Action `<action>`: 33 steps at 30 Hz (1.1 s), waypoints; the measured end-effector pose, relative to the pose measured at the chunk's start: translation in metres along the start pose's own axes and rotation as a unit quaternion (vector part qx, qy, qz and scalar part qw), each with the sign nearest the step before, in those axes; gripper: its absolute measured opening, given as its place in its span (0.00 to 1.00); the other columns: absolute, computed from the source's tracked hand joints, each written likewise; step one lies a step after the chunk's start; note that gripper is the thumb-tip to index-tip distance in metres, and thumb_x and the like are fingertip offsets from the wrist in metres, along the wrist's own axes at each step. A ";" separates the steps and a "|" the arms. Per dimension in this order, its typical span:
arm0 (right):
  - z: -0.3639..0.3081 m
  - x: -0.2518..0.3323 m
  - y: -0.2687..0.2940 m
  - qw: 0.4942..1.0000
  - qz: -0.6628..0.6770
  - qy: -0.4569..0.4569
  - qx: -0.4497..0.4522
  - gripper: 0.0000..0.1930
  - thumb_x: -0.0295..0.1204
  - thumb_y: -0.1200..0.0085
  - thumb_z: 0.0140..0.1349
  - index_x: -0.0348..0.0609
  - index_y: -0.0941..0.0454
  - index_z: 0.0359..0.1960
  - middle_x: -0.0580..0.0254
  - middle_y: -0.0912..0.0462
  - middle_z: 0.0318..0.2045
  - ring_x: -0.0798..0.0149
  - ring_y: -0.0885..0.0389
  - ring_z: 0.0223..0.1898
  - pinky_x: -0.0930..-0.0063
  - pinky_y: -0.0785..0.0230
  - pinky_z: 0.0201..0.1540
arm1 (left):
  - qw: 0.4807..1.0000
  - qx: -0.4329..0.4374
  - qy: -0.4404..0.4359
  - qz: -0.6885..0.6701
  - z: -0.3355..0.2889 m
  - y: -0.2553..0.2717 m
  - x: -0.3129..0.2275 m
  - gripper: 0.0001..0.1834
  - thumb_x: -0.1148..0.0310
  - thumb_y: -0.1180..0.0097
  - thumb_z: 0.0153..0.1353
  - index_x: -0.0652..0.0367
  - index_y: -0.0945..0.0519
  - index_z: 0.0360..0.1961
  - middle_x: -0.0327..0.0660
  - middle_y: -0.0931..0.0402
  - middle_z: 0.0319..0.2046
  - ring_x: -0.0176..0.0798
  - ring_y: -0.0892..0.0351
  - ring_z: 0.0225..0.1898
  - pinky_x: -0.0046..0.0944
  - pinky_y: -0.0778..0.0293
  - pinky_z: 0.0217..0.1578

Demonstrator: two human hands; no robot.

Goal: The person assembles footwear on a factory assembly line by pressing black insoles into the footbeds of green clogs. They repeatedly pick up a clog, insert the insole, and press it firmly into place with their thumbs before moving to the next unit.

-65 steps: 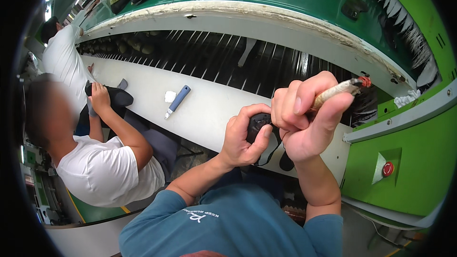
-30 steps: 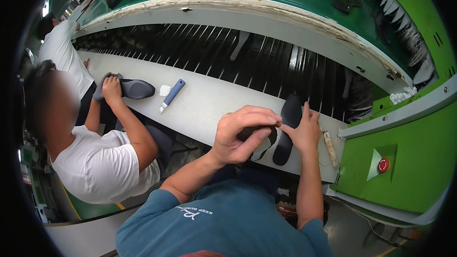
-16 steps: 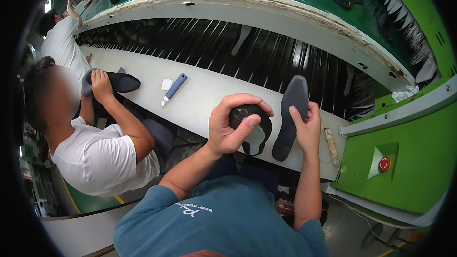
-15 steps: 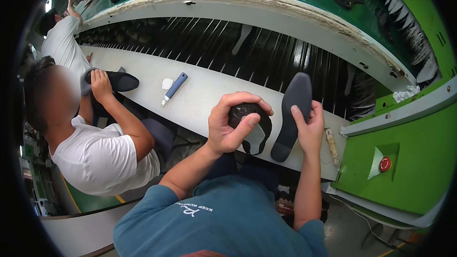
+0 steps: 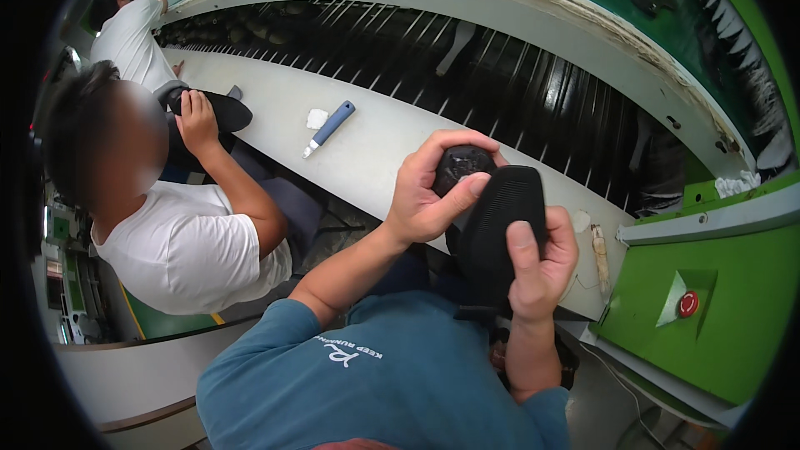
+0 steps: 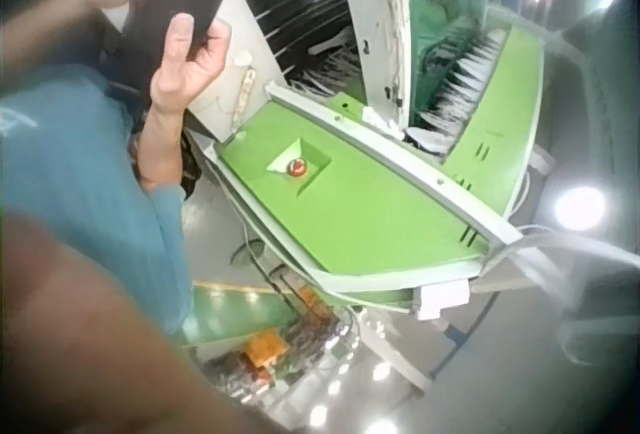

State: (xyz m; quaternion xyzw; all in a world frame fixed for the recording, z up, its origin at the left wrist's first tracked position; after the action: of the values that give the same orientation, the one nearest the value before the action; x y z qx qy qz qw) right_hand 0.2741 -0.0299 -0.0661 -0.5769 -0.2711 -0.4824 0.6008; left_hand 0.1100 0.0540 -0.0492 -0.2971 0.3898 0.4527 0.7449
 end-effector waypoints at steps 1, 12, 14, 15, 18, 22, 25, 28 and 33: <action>-0.001 0.001 -0.005 1.000 -0.010 0.000 0.012 0.07 0.28 0.35 0.77 0.39 0.21 0.46 0.69 0.15 0.40 0.80 0.24 0.40 0.82 0.30 0.48 | 1.000 0.000 -0.006 0.009 0.000 0.000 0.000 0.20 0.72 0.37 0.77 0.68 0.24 0.65 0.50 0.12 0.49 0.39 0.11 0.51 0.41 0.16 0.56; -0.003 -0.006 -0.019 0.997 -0.048 -0.025 0.048 0.10 0.30 0.32 0.77 0.36 0.17 0.43 0.67 0.13 0.34 0.81 0.20 0.34 0.83 0.26 0.38 | 0.994 -0.014 0.001 -0.104 -0.007 -0.004 0.008 0.41 0.35 0.51 0.80 0.69 0.21 0.65 0.52 0.11 0.48 0.44 0.10 0.49 0.43 0.16 0.54; -0.005 -0.008 -0.018 0.997 -0.056 -0.024 0.050 0.09 0.30 0.32 0.77 0.36 0.17 0.43 0.68 0.13 0.34 0.81 0.20 0.33 0.83 0.26 0.38 | 0.996 -0.014 0.032 -0.085 -0.008 -0.004 0.003 0.47 0.30 0.46 0.74 0.71 0.20 0.64 0.56 0.11 0.48 0.48 0.09 0.49 0.47 0.14 0.54; -0.004 -0.007 -0.019 0.997 -0.065 -0.024 0.040 0.09 0.30 0.31 0.77 0.36 0.16 0.40 0.69 0.13 0.31 0.82 0.21 0.31 0.83 0.28 0.35 | 0.997 -0.009 0.032 -0.068 -0.008 -0.004 0.001 0.49 0.28 0.46 0.73 0.72 0.20 0.63 0.58 0.12 0.47 0.50 0.09 0.49 0.49 0.13 0.54; -0.006 -0.006 -0.019 0.995 -0.075 -0.031 0.055 0.10 0.30 0.31 0.77 0.37 0.16 0.38 0.71 0.15 0.28 0.83 0.23 0.29 0.84 0.30 0.32 | 0.997 -0.006 0.038 -0.067 -0.011 -0.004 0.000 0.47 0.33 0.40 0.69 0.74 0.20 0.62 0.60 0.12 0.47 0.52 0.09 0.49 0.51 0.12 0.54; -0.008 -0.007 -0.019 0.994 -0.088 -0.025 0.057 0.11 0.30 0.31 0.76 0.37 0.16 0.36 0.71 0.15 0.26 0.83 0.23 0.28 0.84 0.31 0.30 | 0.997 -0.002 0.052 -0.061 -0.011 -0.005 -0.008 0.42 0.39 0.37 0.68 0.73 0.19 0.61 0.60 0.12 0.48 0.51 0.09 0.49 0.51 0.12 0.54; -0.007 -0.007 -0.020 0.994 -0.091 -0.017 0.053 0.11 0.31 0.30 0.76 0.38 0.16 0.36 0.70 0.15 0.26 0.83 0.22 0.27 0.83 0.31 0.29 | 0.996 0.007 0.041 -0.076 -0.011 -0.004 -0.005 0.33 0.51 0.37 0.69 0.71 0.18 0.62 0.57 0.11 0.48 0.49 0.08 0.49 0.48 0.13 0.54; -0.005 -0.003 -0.020 0.995 -0.088 -0.018 0.047 0.12 0.32 0.30 0.76 0.38 0.16 0.35 0.70 0.14 0.26 0.82 0.21 0.27 0.83 0.31 0.29 | 0.997 0.014 0.027 -0.078 -0.012 -0.004 -0.004 0.28 0.57 0.38 0.70 0.70 0.18 0.62 0.56 0.10 0.48 0.47 0.08 0.49 0.46 0.14 0.55; -0.005 -0.007 -0.017 0.995 -0.094 -0.011 0.043 0.13 0.32 0.31 0.76 0.38 0.16 0.35 0.70 0.15 0.26 0.82 0.21 0.27 0.83 0.31 0.29 | 0.997 0.013 0.035 -0.066 -0.010 -0.005 -0.005 0.29 0.55 0.38 0.71 0.71 0.18 0.61 0.58 0.10 0.49 0.48 0.08 0.49 0.48 0.14 0.55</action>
State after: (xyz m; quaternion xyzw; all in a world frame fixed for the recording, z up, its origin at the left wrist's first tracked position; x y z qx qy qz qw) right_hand 0.2549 -0.0309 -0.0654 -0.5278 -0.3510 -0.5180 0.5744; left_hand 0.1102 0.0416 -0.0502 -0.3284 0.4008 0.3866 0.7629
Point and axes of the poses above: each hand's wrist, its own z-axis towards the middle knuckle, its own y-axis out of the back of the hand, x = y × z, the point moved 6 cm from there along z, towards the middle knuckle
